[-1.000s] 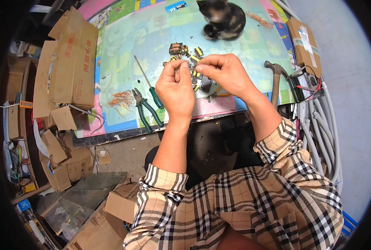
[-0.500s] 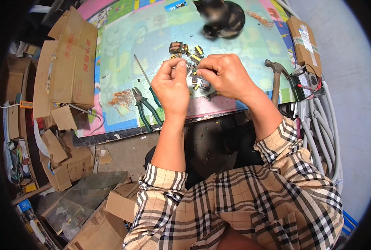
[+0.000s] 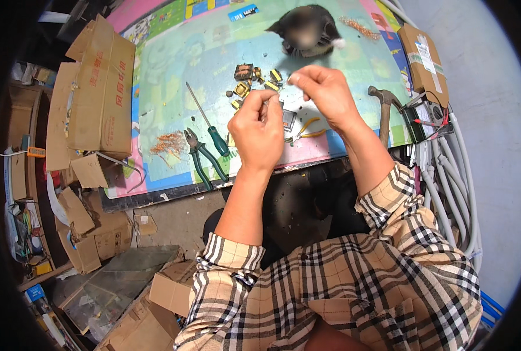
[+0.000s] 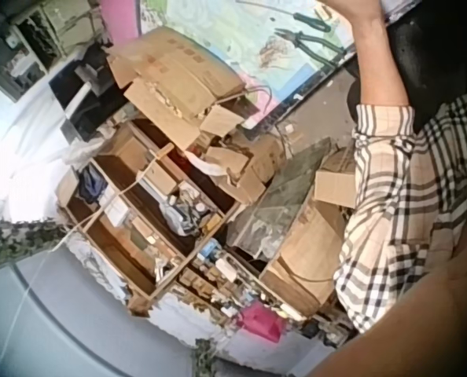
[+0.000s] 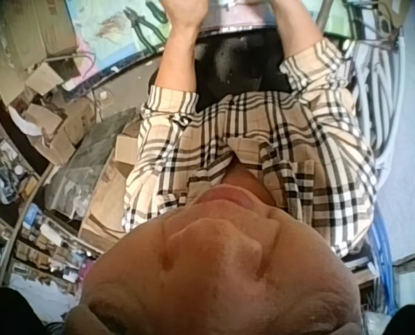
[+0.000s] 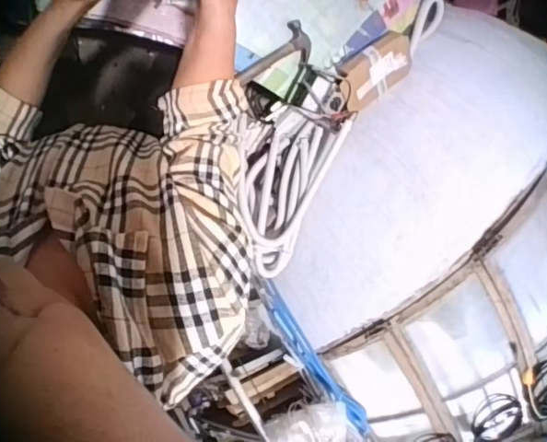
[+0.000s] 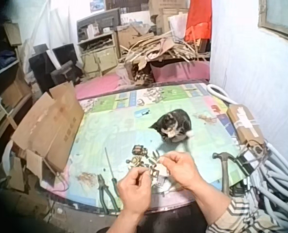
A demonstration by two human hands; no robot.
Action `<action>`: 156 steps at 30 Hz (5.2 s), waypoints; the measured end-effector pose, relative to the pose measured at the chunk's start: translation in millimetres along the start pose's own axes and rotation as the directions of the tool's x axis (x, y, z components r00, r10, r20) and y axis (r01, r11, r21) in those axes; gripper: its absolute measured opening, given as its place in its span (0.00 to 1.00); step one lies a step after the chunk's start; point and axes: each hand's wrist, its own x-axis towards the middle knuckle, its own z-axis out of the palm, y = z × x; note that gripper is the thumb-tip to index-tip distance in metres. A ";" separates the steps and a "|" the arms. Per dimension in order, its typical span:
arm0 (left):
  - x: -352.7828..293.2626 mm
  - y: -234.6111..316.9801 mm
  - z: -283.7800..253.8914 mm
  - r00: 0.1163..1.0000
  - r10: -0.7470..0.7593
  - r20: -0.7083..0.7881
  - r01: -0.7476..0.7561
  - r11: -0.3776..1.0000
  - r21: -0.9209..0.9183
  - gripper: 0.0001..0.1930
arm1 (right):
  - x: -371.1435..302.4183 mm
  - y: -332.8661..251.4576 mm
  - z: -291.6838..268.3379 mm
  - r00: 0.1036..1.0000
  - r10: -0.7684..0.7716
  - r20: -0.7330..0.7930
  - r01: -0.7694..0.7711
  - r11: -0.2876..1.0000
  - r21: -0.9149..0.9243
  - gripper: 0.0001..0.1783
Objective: The person sits on the floor in a cluttered workshop and disassembles small electronic components, likely transformers, by hand. They separate copper windings from the cores and place the parts on a nearby table. A cat is present on the table, and the person briefly touches it before resuming work.
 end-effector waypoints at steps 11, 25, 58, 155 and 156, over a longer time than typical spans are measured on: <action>16.2 -10.7 8.8 0.940 -0.232 0.249 0.304 0.900 -0.312 0.04 | 6.8 -0.7 -20.2 0.931 -0.288 -0.225 0.250 0.951 -0.183 0.17; 27.9 -9.4 -36.6 0.939 -0.316 0.134 0.334 0.746 -0.576 0.10 | -16.8 -75.9 -79.8 0.996 -0.017 0.090 -0.067 0.538 0.841 0.08; 33.4 -23.0 -57.9 0.931 -0.359 0.070 0.155 0.214 -0.965 0.02 | -42.0 -24.2 68.3 0.873 -0.322 0.366 0.457 0.803 -0.383 0.11; 15.7 -8.5 -41.8 0.973 0.000 -0.231 0.017 0.997 0.069 0.08 | -15.6 -17.7 42.6 0.825 0.165 0.540 -0.362 0.889 0.280 0.13; 16.1 -9.1 -42.5 0.976 -0.028 -0.216 0.043 0.997 0.065 0.08 | -15.7 -19.5 41.5 0.814 0.165 0.557 -0.369 0.888 0.276 0.14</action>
